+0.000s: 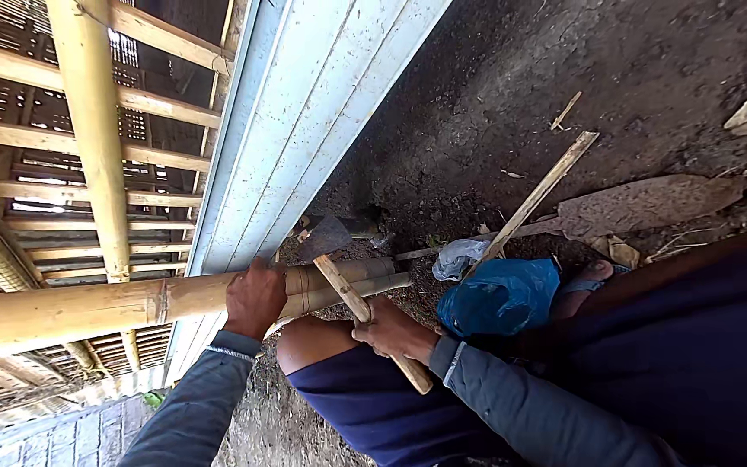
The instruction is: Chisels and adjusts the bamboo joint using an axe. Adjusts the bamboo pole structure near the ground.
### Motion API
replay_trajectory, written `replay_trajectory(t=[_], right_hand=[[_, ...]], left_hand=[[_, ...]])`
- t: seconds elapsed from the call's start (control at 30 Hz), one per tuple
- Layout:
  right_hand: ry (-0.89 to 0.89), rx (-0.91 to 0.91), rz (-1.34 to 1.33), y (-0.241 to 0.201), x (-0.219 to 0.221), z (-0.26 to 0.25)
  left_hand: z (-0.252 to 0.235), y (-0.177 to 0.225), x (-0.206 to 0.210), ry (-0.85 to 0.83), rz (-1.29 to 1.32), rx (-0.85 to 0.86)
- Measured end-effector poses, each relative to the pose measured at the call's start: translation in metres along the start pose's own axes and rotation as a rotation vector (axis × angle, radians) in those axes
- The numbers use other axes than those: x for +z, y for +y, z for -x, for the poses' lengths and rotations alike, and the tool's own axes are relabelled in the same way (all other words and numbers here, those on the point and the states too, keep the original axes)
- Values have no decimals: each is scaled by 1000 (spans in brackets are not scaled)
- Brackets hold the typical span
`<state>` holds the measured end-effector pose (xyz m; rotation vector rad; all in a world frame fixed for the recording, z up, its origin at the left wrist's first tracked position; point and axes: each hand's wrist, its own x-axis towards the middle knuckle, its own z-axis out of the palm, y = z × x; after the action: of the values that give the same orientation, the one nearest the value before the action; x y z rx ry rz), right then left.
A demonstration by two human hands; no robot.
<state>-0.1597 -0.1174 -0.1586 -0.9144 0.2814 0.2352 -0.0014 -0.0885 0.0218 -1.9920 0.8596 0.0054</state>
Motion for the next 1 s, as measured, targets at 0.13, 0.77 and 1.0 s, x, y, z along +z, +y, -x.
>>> replay_trajectory(t=[0.13,0.77,1.0], right_hand=[[82,-34,3,2,19,7],[128,-57,33,13,95,15],[201,-72,61,13,105,13]], left_hand=[[1,-3,3,34,15,25],[2,-8,7,112,67,34],[1,-9,7,105,84,20]])
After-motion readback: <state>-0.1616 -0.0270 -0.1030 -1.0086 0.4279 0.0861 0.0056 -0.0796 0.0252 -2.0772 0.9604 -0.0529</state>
